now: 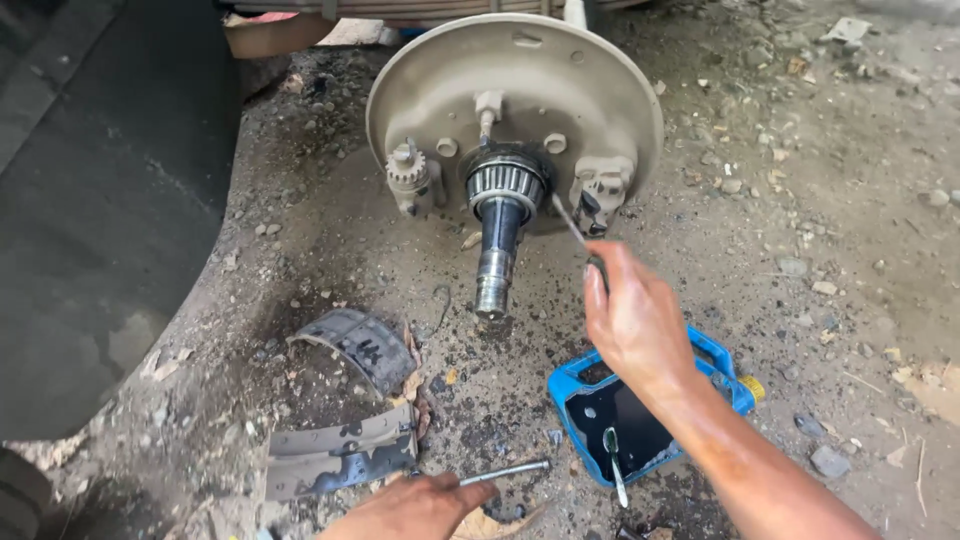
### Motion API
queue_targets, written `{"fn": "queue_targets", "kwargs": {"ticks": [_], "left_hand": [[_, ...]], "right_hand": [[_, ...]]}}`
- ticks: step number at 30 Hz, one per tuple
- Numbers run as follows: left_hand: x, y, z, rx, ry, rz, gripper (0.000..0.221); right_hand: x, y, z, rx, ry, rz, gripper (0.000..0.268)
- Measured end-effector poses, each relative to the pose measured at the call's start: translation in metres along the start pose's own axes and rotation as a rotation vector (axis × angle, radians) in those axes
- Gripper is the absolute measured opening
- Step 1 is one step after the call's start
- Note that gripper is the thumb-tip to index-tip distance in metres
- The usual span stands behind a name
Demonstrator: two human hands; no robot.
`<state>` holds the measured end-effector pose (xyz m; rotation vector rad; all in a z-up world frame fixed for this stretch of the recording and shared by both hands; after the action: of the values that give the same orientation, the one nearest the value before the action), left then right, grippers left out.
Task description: Cleaning and greasing a truck axle spindle and inspecting brake shoes
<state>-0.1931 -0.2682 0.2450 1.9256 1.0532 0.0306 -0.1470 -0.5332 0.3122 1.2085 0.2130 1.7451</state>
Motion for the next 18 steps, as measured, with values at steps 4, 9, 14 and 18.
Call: {"fn": "queue_targets", "kwargs": {"ticks": [4, 9, 14, 18], "left_hand": [[-0.010, 0.006, -0.006, -0.087, -0.008, 0.024, 0.054], [-0.018, 0.012, -0.013, -0.043, 0.022, -0.011, 0.060], [-0.023, 0.018, -0.021, -0.081, -0.015, -0.018, 0.060], [-0.018, 0.013, -0.016, -0.067, 0.016, -0.010, 0.055]], "right_hand": [[0.008, 0.000, 0.013, -0.031, -0.009, 0.004, 0.028], [-0.020, -0.037, -0.012, 0.015, 0.165, 0.197, 0.015], [0.003, -0.022, -0.008, -0.060, -0.041, 0.258, 0.019], [0.005, -0.043, 0.001, 0.017, -0.114, 0.208, 0.024]]}}
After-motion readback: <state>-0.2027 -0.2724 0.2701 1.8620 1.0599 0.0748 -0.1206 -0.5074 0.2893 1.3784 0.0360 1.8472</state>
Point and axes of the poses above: each hand's wrist, its own z-axis towards the middle knuckle, its own y-axis out of the back of the hand, x = y × z, the point moved 3 cm from there along z, towards the middle knuckle, and after that the axes turned 11 degrees about -x, right-handed, at the moved point
